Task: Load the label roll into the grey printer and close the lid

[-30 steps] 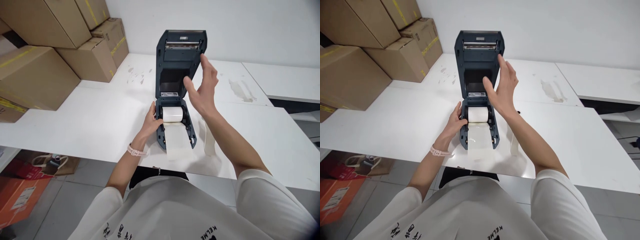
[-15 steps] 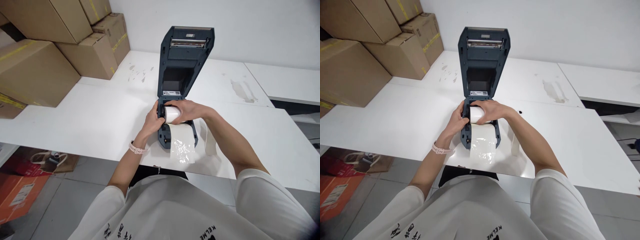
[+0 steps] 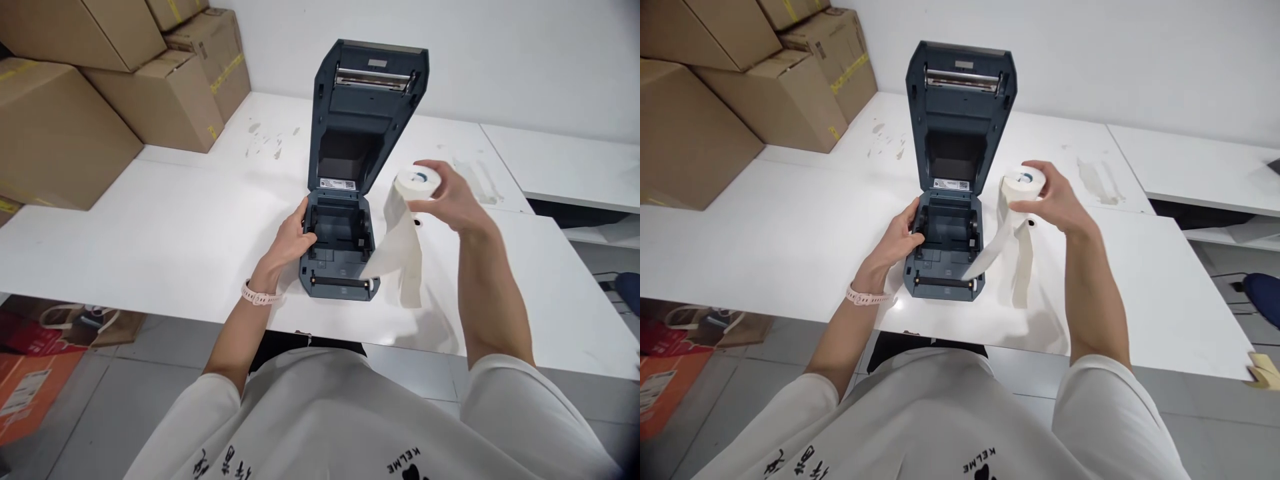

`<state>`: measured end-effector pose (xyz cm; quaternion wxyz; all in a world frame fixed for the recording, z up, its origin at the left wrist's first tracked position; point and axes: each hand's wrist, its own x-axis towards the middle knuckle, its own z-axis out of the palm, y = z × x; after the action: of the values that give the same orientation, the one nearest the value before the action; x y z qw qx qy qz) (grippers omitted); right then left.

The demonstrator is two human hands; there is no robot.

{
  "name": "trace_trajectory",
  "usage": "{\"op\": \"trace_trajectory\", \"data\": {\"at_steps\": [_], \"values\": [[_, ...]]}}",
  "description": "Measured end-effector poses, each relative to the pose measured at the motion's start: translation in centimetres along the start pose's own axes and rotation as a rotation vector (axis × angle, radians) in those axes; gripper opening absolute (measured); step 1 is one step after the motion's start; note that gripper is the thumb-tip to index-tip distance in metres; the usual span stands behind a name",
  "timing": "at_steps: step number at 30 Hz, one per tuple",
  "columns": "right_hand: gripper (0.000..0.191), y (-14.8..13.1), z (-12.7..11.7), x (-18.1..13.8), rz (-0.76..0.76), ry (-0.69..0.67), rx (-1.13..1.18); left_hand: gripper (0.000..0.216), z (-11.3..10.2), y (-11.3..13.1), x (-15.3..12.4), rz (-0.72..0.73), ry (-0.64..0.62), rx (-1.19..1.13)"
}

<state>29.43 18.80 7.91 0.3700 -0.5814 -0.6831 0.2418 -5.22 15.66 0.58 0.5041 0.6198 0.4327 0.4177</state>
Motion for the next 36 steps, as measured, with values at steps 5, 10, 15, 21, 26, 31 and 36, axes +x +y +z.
{"op": "trace_trajectory", "data": {"at_steps": [5, 10, 15, 21, 26, 31, 36], "values": [[0.082, 4.4, 3.4, 1.9, 0.140, -0.036, -0.033, 0.099, -0.1, -0.2, 0.0, 0.012, 0.004, 0.023], [0.079, 6.2, 0.7, 0.1, 0.178, -0.115, 0.161, 0.099, -0.2, -0.8, 0.1, 0.009, 0.009, 0.017], [0.065, 8.3, -2.6, -4.5, 0.257, -0.188, 0.303, 0.100, 0.0, -1.2, 0.3, 0.001, 0.009, 0.001], [0.041, 6.2, -0.6, -6.4, 0.281, -0.215, 0.356, 0.100, 0.0, -1.0, 0.3, -0.020, 0.005, 0.005], [0.034, -0.6, 1.0, -5.4, 0.028, -0.292, 0.258, 0.100, 0.1, -0.9, 0.2, -0.013, 0.000, -0.009], [0.037, -4.0, 6.8, -11.0, -0.035, 0.440, 0.132, 0.098, 0.2, -0.8, 0.2, 0.000, -0.010, -0.013], [0.029, -3.7, 8.8, -19.1, -0.088, 0.381, -0.133, 0.099, 0.1, -0.5, 0.0, -0.002, -0.024, -0.002]]}}
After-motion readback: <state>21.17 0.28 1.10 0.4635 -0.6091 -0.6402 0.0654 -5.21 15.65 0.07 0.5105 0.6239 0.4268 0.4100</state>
